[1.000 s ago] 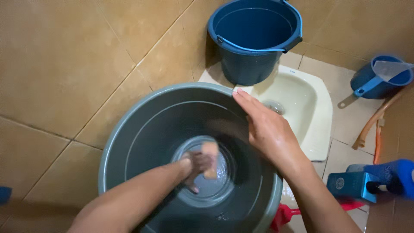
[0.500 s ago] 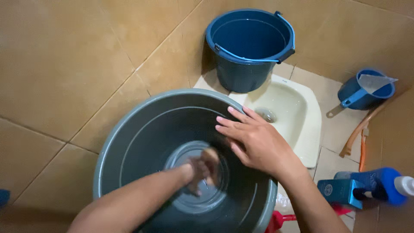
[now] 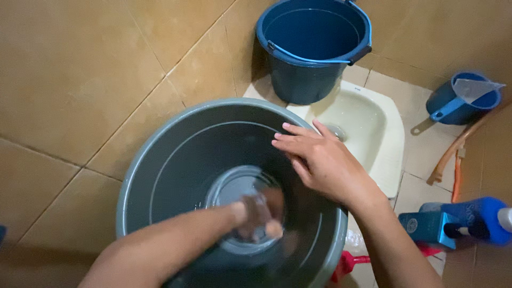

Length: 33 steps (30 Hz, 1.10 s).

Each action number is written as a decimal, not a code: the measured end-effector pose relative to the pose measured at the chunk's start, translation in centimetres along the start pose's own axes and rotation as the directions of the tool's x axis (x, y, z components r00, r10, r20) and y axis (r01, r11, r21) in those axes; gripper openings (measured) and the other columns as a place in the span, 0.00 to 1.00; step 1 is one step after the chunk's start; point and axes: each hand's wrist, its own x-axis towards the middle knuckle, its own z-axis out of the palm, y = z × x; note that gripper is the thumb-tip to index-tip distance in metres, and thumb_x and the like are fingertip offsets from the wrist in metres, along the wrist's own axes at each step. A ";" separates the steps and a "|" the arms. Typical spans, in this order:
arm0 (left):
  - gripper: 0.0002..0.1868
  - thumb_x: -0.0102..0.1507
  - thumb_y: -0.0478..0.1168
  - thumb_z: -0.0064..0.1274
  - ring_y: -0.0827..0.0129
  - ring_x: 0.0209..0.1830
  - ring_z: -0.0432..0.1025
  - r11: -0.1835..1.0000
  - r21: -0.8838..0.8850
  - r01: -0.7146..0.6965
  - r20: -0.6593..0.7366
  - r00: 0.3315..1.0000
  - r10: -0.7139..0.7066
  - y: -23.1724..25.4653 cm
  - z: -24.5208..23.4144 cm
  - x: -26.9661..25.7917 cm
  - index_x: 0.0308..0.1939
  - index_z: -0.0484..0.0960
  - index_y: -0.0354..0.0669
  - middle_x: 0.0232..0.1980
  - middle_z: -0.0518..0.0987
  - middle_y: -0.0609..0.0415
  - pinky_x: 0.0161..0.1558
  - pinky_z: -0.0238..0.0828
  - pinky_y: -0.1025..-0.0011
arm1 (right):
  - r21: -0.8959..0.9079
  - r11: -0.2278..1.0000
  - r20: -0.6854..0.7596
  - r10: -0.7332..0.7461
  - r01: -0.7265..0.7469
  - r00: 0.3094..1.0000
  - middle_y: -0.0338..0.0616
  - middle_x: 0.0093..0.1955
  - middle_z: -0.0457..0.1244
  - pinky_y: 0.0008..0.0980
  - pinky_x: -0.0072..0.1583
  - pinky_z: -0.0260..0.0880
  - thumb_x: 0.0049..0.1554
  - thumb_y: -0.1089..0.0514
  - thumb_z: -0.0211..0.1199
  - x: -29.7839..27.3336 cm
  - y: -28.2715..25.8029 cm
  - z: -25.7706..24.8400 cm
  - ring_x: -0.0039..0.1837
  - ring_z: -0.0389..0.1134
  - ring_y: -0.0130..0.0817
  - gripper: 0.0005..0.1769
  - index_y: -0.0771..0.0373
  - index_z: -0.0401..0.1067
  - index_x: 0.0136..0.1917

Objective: The person scrubs the inside of a blue bucket with a sponge, rinses it with water from a tap, then repeats the process with a larger gray bucket, using a soap dispenser and rinsing both containers.

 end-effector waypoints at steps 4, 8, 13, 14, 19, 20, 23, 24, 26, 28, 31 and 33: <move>0.51 0.59 0.69 0.48 0.63 0.82 0.42 0.992 0.086 -0.090 -0.017 0.996 0.091 0.2 0.4 0.2 0.82 0.46 0.63 0.83 0.51 0.61 0.75 0.26 0.47 | 0.044 0.999 0.009 0.029 -0.030 1.000 0.41 0.66 0.68 0.57 0.74 0.50 0.52 0.65 0.61 -0.3 -0.3 0.2 0.75 0.60 0.42 0.22 0.57 0.77 0.61; 0.47 0.63 0.70 0.48 0.60 0.82 0.44 0.970 0.103 0.221 0.018 0.975 -0.224 -4.2 -0.4 -0.8 0.81 0.50 0.60 0.82 0.53 0.57 0.77 0.32 0.47 | 0.042 0.998 -0.017 0.043 -0.043 0.999 0.41 0.65 0.68 0.55 0.75 0.51 0.52 0.66 0.60 0.1 -0.3 0.0 0.73 0.62 0.41 0.23 0.56 0.77 0.61; 0.50 0.57 0.71 0.51 0.64 0.83 0.45 0.986 0.163 0.033 0.042 0.998 -0.040 -1.2 -0.6 0.8 0.80 0.53 0.68 0.81 0.56 0.63 0.78 0.36 0.52 | 0.046 0.998 -0.017 0.045 -0.044 0.999 0.42 0.65 0.68 0.54 0.74 0.52 0.52 0.67 0.61 0.0 -0.2 0.2 0.73 0.63 0.42 0.22 0.56 0.77 0.60; 0.50 0.57 0.71 0.51 0.64 0.83 0.45 0.987 0.155 0.032 0.044 0.998 -0.039 -0.8 -0.2 1.4 0.80 0.53 0.68 0.81 0.56 0.63 0.78 0.36 0.52 | 0.052 0.998 -0.033 0.045 -0.043 0.998 0.42 0.65 0.69 0.54 0.74 0.53 0.51 0.68 0.59 0.0 -0.1 0.2 0.73 0.63 0.42 0.24 0.56 0.77 0.60; 0.44 0.64 0.70 0.44 0.59 0.83 0.49 0.932 0.014 0.362 0.037 0.931 -0.362 -5.1 1.1 2.8 0.81 0.56 0.62 0.83 0.55 0.58 0.77 0.43 0.49 | 0.066 0.997 -0.095 0.036 -0.030 0.995 0.43 0.64 0.69 0.53 0.74 0.57 0.51 0.70 0.58 0.0 -0.3 0.2 0.72 0.65 0.43 0.24 0.57 0.77 0.60; 0.44 0.64 0.70 0.44 0.59 0.83 0.49 0.930 0.023 0.366 0.034 0.930 -0.367 -5.7 1.3 1.8 0.81 0.56 0.62 0.83 0.55 0.58 0.77 0.43 0.49 | 0.090 0.995 -0.101 0.052 -0.043 0.994 0.45 0.64 0.68 0.52 0.73 0.58 0.51 0.69 0.59 0.0 -0.4 0.1 0.71 0.65 0.44 0.24 0.57 0.78 0.60; 0.57 0.60 0.72 0.50 0.64 0.81 0.37 0.886 0.090 0.454 -0.132 0.888 -0.441 -5.2 -0.2 -1.4 0.81 0.41 0.51 0.82 0.44 0.57 0.75 0.31 0.49 | 0.097 0.994 -0.111 0.051 -0.040 0.993 0.46 0.64 0.68 0.53 0.73 0.57 0.50 0.69 0.60 0.2 0.1 0.3 0.70 0.65 0.45 0.24 0.57 0.78 0.59; 0.51 0.64 0.71 0.48 0.60 0.83 0.41 0.917 0.094 0.388 -0.020 0.921 -0.388 -4.4 -1.2 -1.8 0.81 0.49 0.49 0.83 0.49 0.54 0.76 0.35 0.49 | 0.084 0.996 -0.099 0.031 -0.023 0.995 0.45 0.63 0.70 0.54 0.72 0.55 0.48 0.69 0.60 0.2 0.2 0.5 0.70 0.65 0.45 0.24 0.58 0.78 0.58; 0.41 0.67 0.65 0.48 0.54 0.83 0.46 0.976 0.082 0.203 0.088 0.974 -0.210 -2.2 -3.0 -2.6 0.80 0.57 0.56 0.83 0.54 0.49 0.77 0.40 0.45 | 0.085 0.996 -0.118 0.048 -0.038 0.992 0.46 0.63 0.70 0.54 0.73 0.56 0.49 0.70 0.59 0.1 0.3 0.7 0.70 0.65 0.44 0.24 0.58 0.78 0.58; 0.37 0.63 0.57 0.51 0.51 0.79 0.53 1.000 -0.018 0.020 0.068 0.997 -0.019 0.1 -4.0 -2.6 0.77 0.63 0.64 0.78 0.63 0.51 0.74 0.49 0.45 | 0.085 0.995 -0.138 0.055 -0.043 0.989 0.46 0.63 0.70 0.53 0.74 0.56 0.50 0.71 0.57 0.0 0.3 0.9 0.70 0.66 0.43 0.24 0.57 0.78 0.58; 0.35 0.60 0.54 0.52 0.49 0.75 0.60 0.991 -0.123 -0.053 0.045 0.997 0.059 2.7 -3.5 -1.8 0.73 0.68 0.66 0.72 0.73 0.54 0.71 0.57 0.48 | 0.089 0.996 -0.139 0.043 -0.031 0.989 0.50 0.62 0.69 0.53 0.75 0.56 0.48 0.72 0.56 -0.3 0.0 1.0 0.71 0.65 0.43 0.26 0.57 0.78 0.58; 0.34 0.60 0.54 0.52 0.50 0.74 0.60 0.984 -0.166 -0.063 0.047 0.996 0.072 2.4 -2.5 -2.2 0.72 0.68 0.65 0.71 0.73 0.54 0.70 0.57 0.48 | 0.074 0.997 -0.123 0.043 -0.034 0.991 0.51 0.63 0.68 0.54 0.74 0.53 0.47 0.73 0.55 0.1 0.2 0.9 0.70 0.65 0.44 0.28 0.58 0.78 0.58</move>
